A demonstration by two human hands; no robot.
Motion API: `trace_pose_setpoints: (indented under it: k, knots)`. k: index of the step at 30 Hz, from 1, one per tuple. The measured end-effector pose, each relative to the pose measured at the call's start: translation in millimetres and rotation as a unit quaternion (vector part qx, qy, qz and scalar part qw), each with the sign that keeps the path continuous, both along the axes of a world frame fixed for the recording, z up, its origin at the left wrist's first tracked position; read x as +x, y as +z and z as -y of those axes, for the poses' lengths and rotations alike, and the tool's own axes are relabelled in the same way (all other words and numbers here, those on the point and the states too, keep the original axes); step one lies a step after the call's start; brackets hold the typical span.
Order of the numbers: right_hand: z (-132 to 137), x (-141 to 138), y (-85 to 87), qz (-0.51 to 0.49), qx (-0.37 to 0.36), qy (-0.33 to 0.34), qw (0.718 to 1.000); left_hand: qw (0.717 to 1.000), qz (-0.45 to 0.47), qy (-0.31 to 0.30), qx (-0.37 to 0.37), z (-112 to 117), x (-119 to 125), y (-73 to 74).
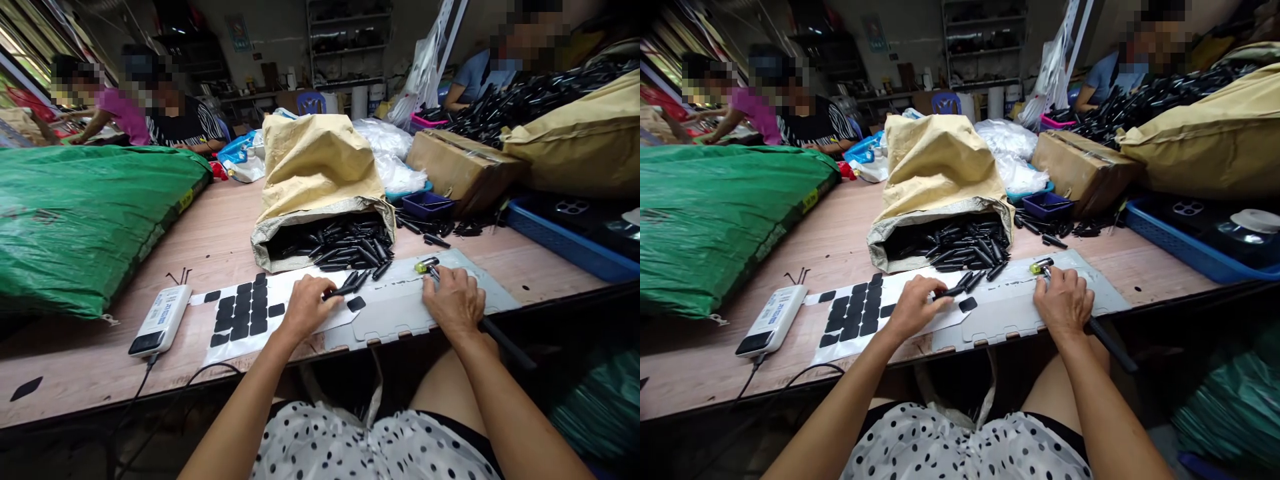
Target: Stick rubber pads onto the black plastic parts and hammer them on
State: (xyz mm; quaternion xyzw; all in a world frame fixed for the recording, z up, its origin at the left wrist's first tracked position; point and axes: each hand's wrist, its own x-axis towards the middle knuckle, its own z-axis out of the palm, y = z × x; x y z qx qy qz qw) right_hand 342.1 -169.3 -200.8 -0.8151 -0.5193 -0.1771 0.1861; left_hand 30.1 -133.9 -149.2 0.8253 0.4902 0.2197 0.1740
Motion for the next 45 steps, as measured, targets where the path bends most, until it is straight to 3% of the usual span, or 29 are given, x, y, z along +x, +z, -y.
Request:
trace_pose_setpoints:
  k: [2, 5, 8, 12, 15, 17, 25, 36, 40, 45]
  knots:
    - [-1.7, 3.0, 1.4, -0.016, -0.014, 0.003, 1.0, 0.999, 0.023, -0.024, -0.023, 12.2, -2.7, -9.2]
    - [-1.9, 4.3, 5.9, -0.057, -0.028, 0.007, 0.998, 0.998, 0.049, -0.009, -0.038, 20.9, -3.4, -22.9]
    - [4.8, -7.3, 14.9, -0.101, 0.031, 0.032, 0.994, 0.998, 0.058, 0.004, -0.039, 20.6, -3.1, -30.0]
    - [23.3, -46.1, 33.4, -0.194, 0.117, 0.188, 0.956, 0.998, 0.059, 0.007, -0.036, 18.0, -3.3, -31.8]
    - [35.5, -79.3, 44.0, -0.264, 0.096, 0.305, 0.91, 0.998, 0.061, 0.019, -0.026, 18.5, -3.4, -32.7]
    - [39.5, -95.7, 45.5, -0.279, 0.084, 0.337, 0.895, 0.997, 0.065, 0.03, -0.02, 19.5, -3.5, -33.5]
    - [36.6, -119.2, 31.7, -0.253, 0.059, 0.375, 0.89, 0.997, 0.066, 0.037, -0.01, 19.7, -3.8, -35.5]
    - [39.7, -133.8, 38.9, -0.183, 0.088, 0.415, 0.887, 0.996, 0.085, 0.034, -0.018, 17.3, -6.4, -39.7]
    - [41.6, -134.0, 37.2, -0.139, 0.025, 0.402, 0.904, 0.996, 0.085, 0.039, -0.014, 17.2, -5.4, -39.8]
    - [40.9, -125.8, 39.2, -0.163, 0.073, 0.374, 0.91, 0.995, 0.09, 0.039, -0.014, 16.0, -5.1, -42.5]
